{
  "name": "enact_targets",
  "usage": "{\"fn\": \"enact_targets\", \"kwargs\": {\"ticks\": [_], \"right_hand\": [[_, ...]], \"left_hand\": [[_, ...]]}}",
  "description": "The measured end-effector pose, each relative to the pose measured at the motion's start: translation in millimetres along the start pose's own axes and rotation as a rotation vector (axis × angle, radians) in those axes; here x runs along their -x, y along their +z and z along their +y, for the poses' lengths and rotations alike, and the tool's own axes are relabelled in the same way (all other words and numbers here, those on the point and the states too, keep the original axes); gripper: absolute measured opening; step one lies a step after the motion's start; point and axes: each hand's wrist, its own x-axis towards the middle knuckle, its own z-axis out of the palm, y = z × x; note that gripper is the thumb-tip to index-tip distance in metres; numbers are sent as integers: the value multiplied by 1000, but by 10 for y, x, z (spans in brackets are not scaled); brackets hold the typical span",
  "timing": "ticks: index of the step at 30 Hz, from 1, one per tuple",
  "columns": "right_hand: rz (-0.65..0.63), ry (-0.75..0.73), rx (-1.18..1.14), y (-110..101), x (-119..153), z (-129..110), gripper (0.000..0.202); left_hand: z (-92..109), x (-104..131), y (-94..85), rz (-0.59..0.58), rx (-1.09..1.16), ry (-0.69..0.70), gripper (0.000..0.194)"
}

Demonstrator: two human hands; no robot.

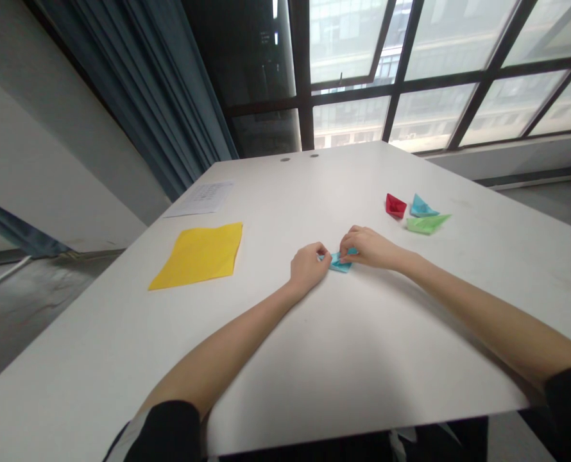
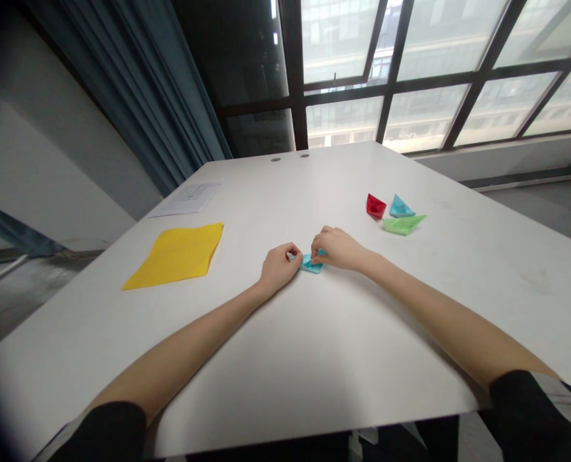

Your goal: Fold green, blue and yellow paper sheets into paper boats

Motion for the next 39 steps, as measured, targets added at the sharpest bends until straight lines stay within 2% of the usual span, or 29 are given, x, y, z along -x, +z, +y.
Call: {"fn": "enact_targets", "kwargs": {"ticks": [4, 11, 22, 32, 39], "right_hand": [[33, 41, 14, 5, 3, -6, 20], [59, 88, 22, 24, 4, -4, 23], [71, 67, 68, 30, -7, -62, 23], [-105, 130, 189, 38, 5, -149, 14], [-125, 149, 252, 76, 13, -197, 15]], "left_hand": [[55, 17, -37, 10, 3, 6, 16], [96, 73, -65, 9, 24, 120, 18], [49, 26, -26, -21, -9, 32, 16], [92, 63, -36, -65, -38, 51, 15], [62, 81, -10, -50, -35, 136, 9]]}}
